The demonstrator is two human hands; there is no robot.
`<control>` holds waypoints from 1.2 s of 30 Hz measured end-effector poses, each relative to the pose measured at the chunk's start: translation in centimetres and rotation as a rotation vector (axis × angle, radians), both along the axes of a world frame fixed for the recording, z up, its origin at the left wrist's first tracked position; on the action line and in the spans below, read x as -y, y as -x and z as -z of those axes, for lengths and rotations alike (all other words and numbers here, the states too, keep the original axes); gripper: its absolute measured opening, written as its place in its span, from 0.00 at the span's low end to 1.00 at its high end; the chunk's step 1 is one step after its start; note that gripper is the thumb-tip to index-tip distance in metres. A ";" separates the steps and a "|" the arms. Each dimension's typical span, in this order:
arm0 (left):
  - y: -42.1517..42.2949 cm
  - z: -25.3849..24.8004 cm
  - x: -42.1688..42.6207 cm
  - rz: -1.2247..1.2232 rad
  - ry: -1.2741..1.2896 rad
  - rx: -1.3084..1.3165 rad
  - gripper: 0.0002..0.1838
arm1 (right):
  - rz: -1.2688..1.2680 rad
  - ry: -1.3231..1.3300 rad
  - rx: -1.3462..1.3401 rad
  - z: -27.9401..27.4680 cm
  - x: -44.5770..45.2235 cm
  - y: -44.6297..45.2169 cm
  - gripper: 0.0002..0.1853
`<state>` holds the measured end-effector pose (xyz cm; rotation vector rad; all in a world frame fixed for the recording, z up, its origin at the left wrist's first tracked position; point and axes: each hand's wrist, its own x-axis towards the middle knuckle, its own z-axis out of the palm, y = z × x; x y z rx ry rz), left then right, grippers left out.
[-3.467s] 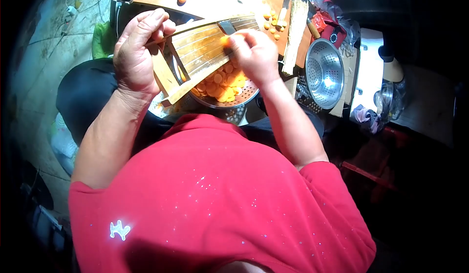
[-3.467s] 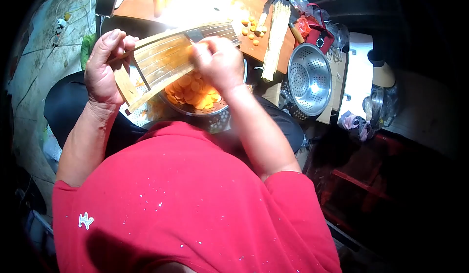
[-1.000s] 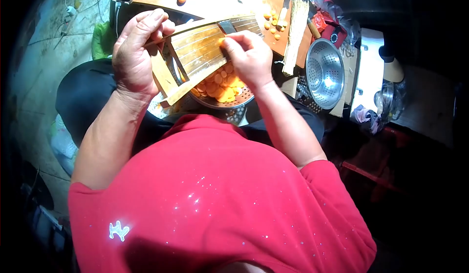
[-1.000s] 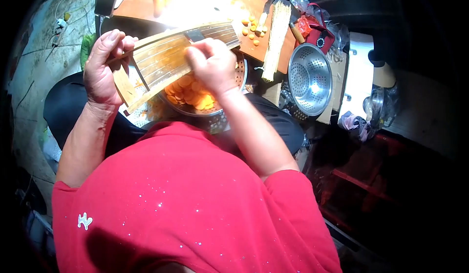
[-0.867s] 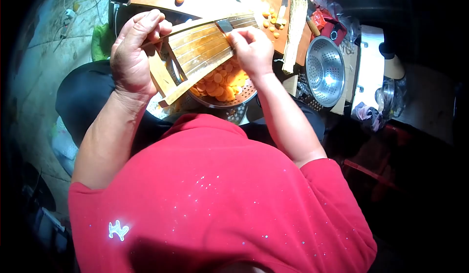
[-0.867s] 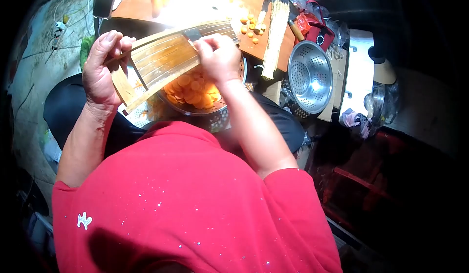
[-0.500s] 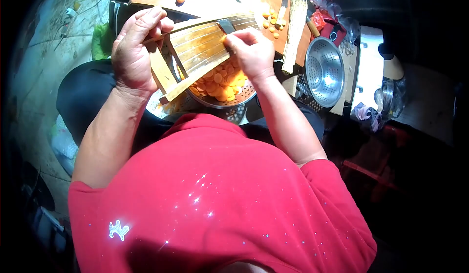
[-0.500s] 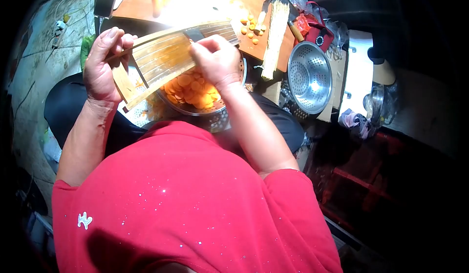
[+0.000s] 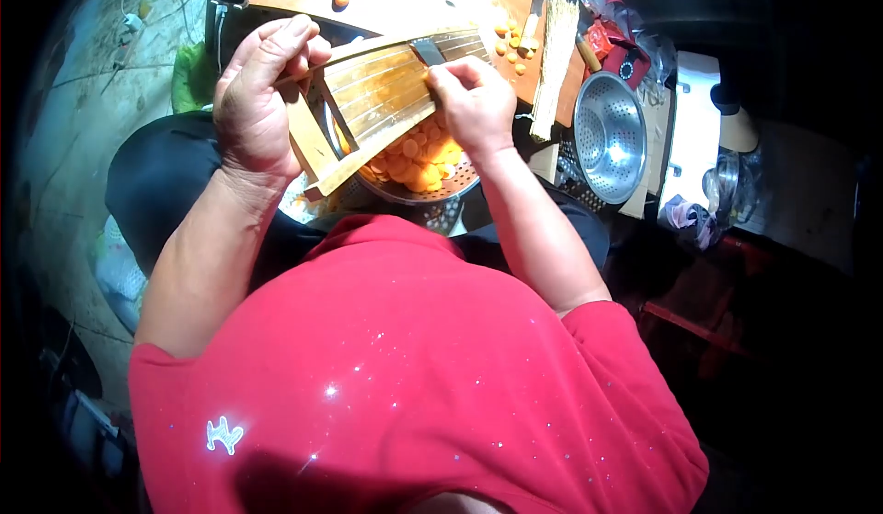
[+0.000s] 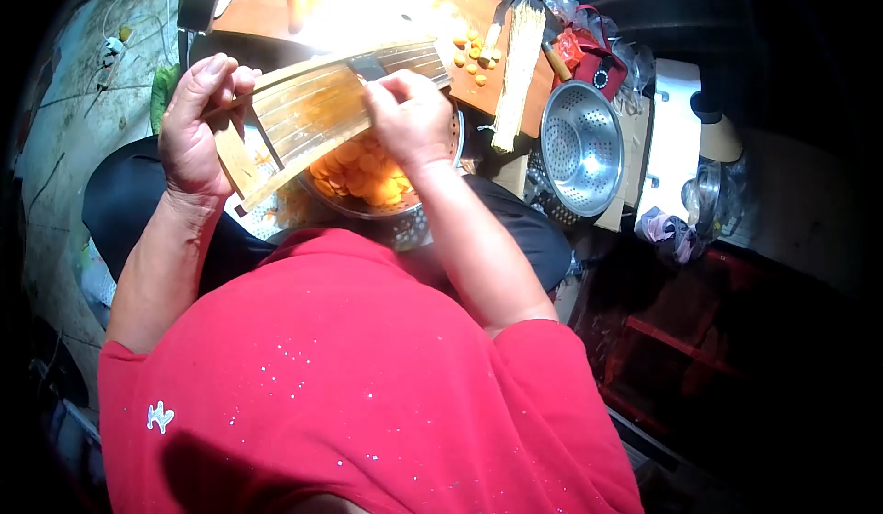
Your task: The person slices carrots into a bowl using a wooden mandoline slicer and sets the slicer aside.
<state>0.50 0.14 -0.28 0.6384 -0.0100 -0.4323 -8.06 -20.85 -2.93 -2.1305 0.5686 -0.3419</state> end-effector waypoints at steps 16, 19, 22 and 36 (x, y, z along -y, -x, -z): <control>0.4 -0.7 0.0 -0.004 -0.014 -0.018 0.07 | 0.097 0.070 -0.128 1.4 3.9 -0.6 0.12; 0.3 -0.7 0.0 -0.008 -0.002 -0.036 0.07 | 0.099 -0.013 -0.127 2.5 5.4 -1.3 0.11; 0.4 -0.8 0.1 -0.012 0.021 -0.047 0.06 | 0.214 -0.124 -0.109 3.2 8.0 -2.7 0.11; 0.4 -1.7 -0.1 0.014 -0.093 -0.036 0.04 | -0.220 0.561 -0.066 4.5 12.1 -13.3 0.10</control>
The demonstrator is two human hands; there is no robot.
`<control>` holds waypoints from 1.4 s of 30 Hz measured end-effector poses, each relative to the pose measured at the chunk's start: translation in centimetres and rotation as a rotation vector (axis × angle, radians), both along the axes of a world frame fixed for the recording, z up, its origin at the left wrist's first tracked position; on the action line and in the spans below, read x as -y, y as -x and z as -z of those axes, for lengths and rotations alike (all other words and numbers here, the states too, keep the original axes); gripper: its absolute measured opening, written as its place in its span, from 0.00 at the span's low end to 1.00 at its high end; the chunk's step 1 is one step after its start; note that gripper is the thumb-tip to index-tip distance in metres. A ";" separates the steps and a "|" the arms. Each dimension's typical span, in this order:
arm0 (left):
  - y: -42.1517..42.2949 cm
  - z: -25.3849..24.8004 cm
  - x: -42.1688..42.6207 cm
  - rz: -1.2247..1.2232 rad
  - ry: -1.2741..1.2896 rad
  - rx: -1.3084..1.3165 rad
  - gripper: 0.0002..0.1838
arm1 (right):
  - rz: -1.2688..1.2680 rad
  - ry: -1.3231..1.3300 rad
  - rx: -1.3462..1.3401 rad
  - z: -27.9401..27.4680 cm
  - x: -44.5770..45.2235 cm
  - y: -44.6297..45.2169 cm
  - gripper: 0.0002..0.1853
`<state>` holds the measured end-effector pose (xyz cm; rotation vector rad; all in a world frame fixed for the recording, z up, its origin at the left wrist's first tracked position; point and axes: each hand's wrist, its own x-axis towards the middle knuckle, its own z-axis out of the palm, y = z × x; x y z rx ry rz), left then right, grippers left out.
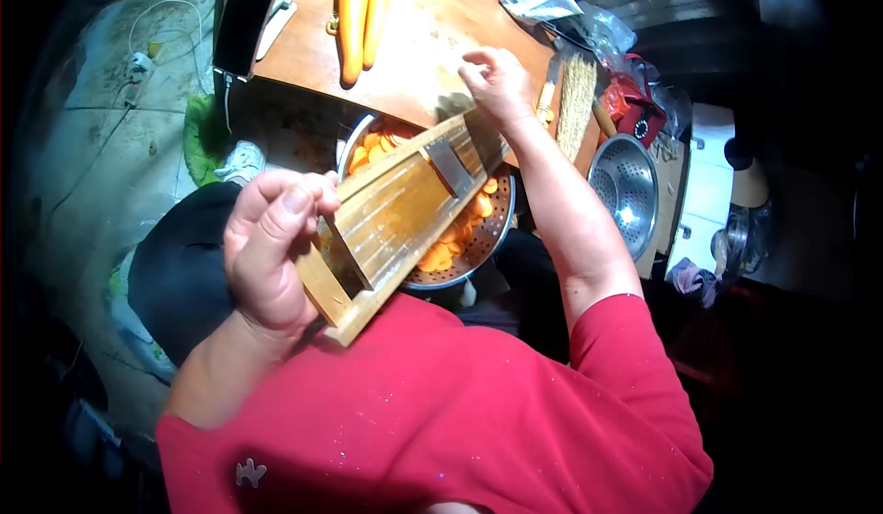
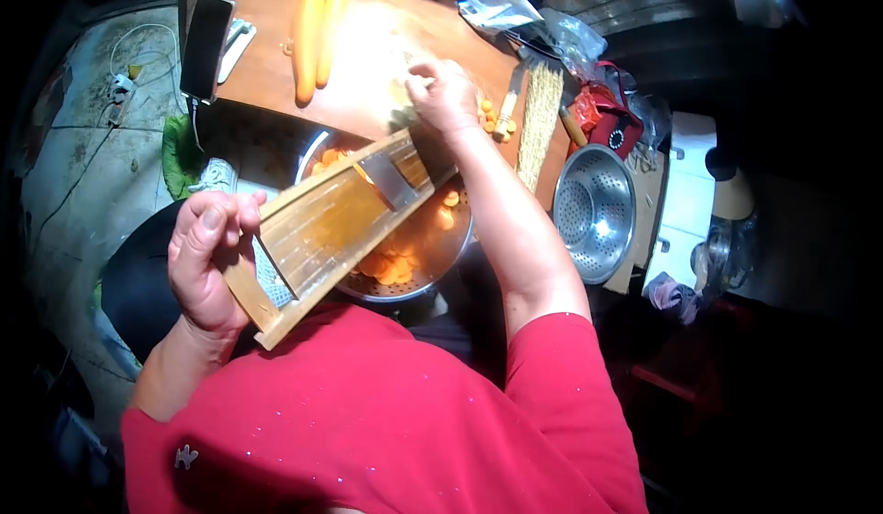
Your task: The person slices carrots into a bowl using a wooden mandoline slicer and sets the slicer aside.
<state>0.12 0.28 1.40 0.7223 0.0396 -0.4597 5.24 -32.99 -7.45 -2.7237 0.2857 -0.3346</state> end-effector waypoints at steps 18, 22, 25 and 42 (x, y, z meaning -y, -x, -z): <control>-0.7 -0.5 -0.3 0.026 -0.128 0.072 0.05 | -0.715 0.693 -0.142 2.0 -4.2 -10.6 0.10; -0.8 -0.2 -0.2 0.008 -0.076 0.083 0.04 | -0.718 0.626 -0.093 1.4 -3.4 -10.3 0.10; -0.6 0.0 -0.3 -0.006 -0.044 -0.009 0.04 | -0.459 0.325 0.207 -2.0 -2.8 -8.3 0.17; -0.2 0.7 0.5 -0.054 0.065 -0.012 0.06 | 0.036 -0.990 0.272 -11.3 -8.2 13.9 0.16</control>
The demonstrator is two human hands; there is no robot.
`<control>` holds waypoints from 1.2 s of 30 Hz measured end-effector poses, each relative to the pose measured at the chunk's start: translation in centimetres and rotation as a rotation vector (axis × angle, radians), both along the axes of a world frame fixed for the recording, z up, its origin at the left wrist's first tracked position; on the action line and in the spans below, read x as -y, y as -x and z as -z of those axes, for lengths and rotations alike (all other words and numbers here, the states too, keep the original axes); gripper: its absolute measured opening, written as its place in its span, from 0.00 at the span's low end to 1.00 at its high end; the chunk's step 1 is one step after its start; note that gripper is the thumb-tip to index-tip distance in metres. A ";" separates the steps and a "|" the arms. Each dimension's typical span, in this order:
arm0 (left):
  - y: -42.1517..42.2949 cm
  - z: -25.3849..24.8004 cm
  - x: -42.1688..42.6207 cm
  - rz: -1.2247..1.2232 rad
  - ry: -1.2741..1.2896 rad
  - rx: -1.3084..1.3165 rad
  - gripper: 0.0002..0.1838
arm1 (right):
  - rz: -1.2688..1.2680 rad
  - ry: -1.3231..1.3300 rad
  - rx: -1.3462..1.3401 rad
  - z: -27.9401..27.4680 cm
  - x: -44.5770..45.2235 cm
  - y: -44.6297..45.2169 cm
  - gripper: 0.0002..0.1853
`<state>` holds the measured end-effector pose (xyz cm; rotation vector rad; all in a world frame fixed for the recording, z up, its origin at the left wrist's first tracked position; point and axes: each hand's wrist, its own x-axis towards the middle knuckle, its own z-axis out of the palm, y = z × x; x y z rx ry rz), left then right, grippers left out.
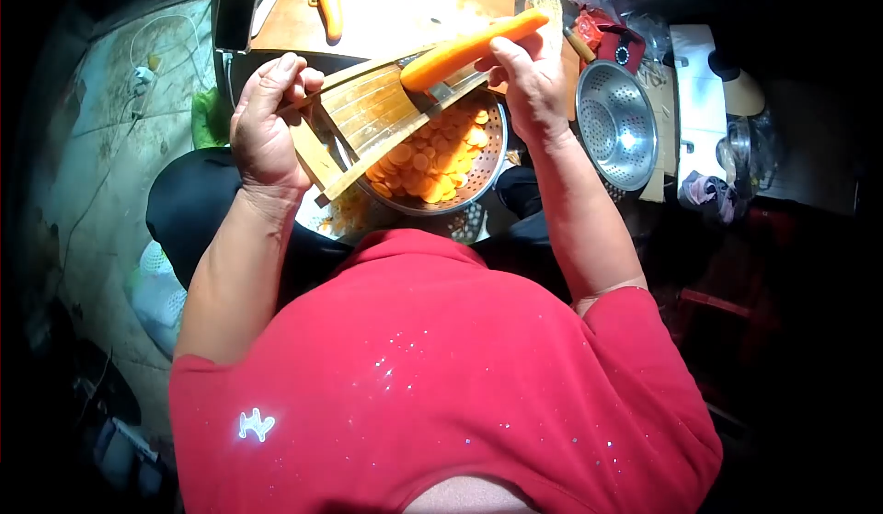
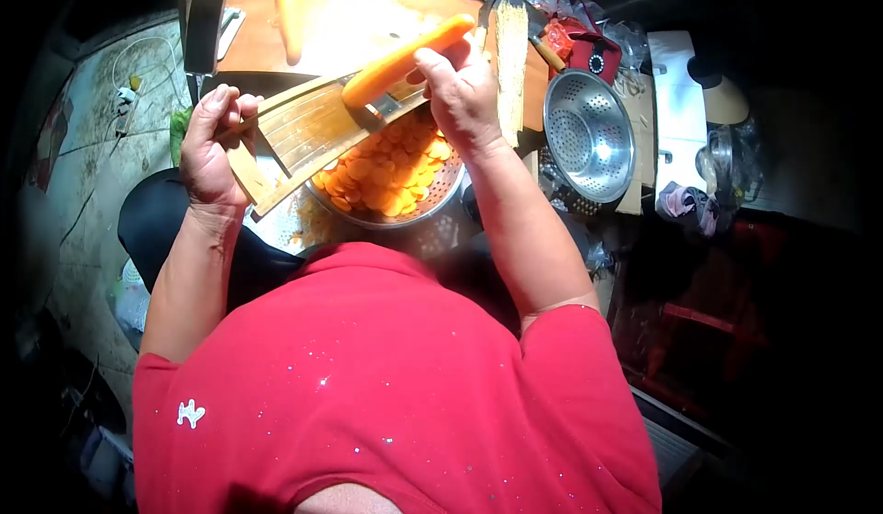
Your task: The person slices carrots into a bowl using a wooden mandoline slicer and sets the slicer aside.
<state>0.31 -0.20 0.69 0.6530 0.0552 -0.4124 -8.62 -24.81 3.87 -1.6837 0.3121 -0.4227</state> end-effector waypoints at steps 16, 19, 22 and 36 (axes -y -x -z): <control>-0.3 0.0 0.1 -0.014 -0.044 0.017 0.06 | -0.034 -0.036 -0.303 0.3 -3.8 -0.3 0.18; -0.1 -0.2 0.2 -0.024 -0.068 0.014 0.06 | 0.003 0.215 -0.279 0.3 -3.4 -0.1 0.18; 0.0 -0.2 0.1 -0.025 -0.063 -0.023 0.06 | 0.221 0.311 -0.328 4.8 1.3 -1.2 0.20; 0.5 -0.2 0.2 -0.013 -0.039 0.014 0.05 | 0.223 0.250 -0.462 5.4 3.3 -1.2 0.19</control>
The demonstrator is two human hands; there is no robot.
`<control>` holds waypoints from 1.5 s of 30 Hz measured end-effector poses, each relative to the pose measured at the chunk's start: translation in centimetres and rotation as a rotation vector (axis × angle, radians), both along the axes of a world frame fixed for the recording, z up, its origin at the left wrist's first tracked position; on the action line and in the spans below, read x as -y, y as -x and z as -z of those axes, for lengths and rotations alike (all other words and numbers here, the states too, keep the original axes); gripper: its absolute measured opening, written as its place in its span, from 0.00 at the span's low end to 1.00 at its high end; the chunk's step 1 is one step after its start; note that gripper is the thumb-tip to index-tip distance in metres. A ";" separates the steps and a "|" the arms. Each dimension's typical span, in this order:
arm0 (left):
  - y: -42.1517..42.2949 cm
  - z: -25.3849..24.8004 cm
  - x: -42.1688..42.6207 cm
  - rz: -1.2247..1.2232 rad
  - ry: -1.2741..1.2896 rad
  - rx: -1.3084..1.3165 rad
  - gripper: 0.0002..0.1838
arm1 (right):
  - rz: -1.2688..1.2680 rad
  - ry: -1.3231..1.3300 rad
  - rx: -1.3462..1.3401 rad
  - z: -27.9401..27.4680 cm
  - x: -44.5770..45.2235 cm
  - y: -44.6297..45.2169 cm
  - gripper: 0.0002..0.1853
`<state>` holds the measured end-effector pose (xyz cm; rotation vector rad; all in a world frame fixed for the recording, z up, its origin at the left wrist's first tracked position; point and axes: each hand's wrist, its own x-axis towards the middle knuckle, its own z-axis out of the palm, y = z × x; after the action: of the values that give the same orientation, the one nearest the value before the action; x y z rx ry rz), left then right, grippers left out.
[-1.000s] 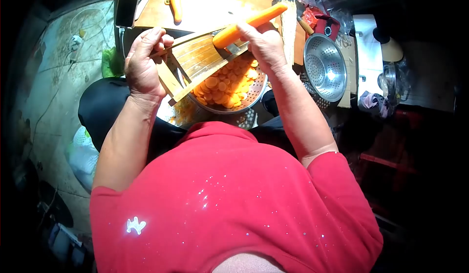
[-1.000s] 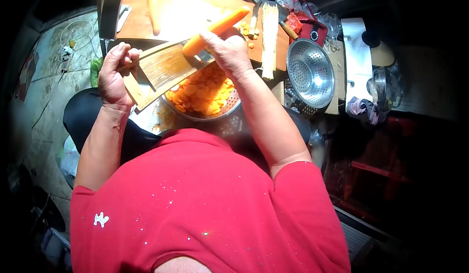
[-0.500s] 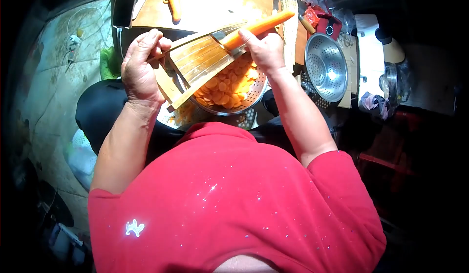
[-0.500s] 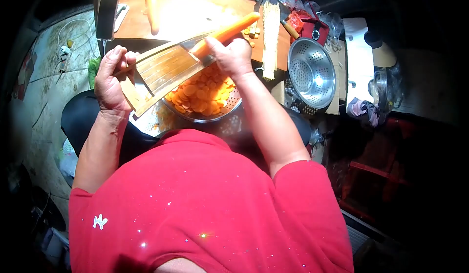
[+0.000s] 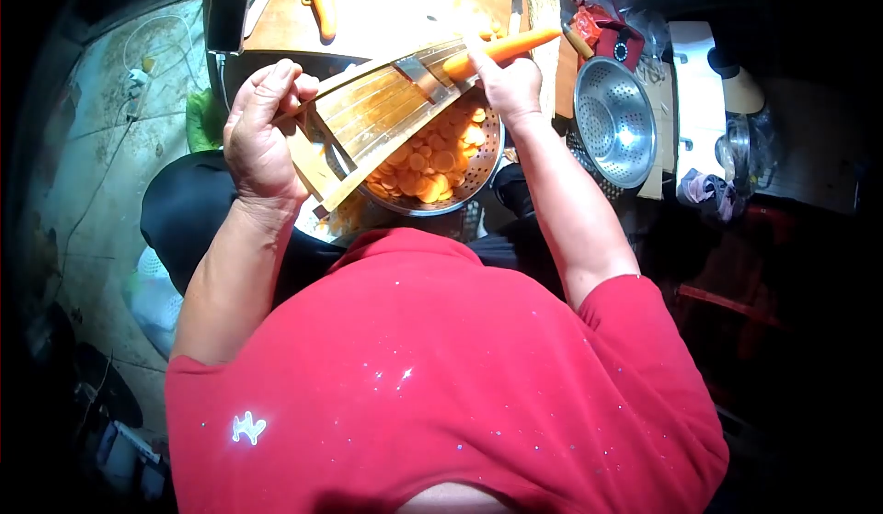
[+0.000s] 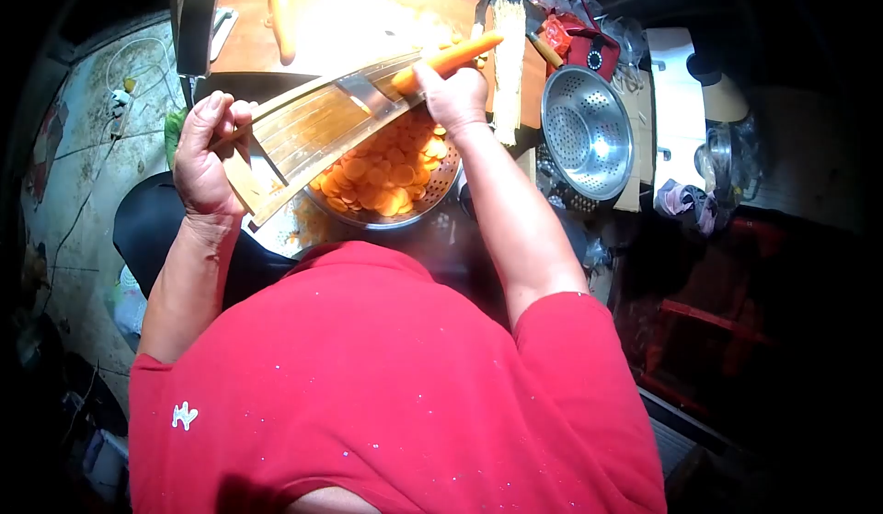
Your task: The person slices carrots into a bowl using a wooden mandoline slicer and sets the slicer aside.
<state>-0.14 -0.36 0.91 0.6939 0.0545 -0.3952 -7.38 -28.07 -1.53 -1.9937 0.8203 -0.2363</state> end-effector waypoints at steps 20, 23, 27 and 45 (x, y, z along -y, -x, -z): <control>0.1 0.1 -0.1 0.007 -0.022 0.003 0.06 | -0.172 -0.036 0.329 -1.8 -6.1 1.5 0.17; 0.2 0.3 -0.2 -0.002 -0.052 0.010 0.06 | 0.010 -0.117 0.124 0.7 -1.6 -0.1 0.15; 0.0 0.2 -0.1 -0.008 -0.008 0.005 0.06 | -0.201 -0.109 0.287 -2.0 -5.6 1.0 0.16; -0.2 0.7 -0.4 0.019 -0.007 0.021 0.06 | -0.082 -0.222 0.107 0.6 -3.1 0.0 0.16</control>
<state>0.02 0.01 0.22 0.7055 0.0293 -0.4057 -7.36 -24.99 -2.12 -1.7857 0.6648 -0.1937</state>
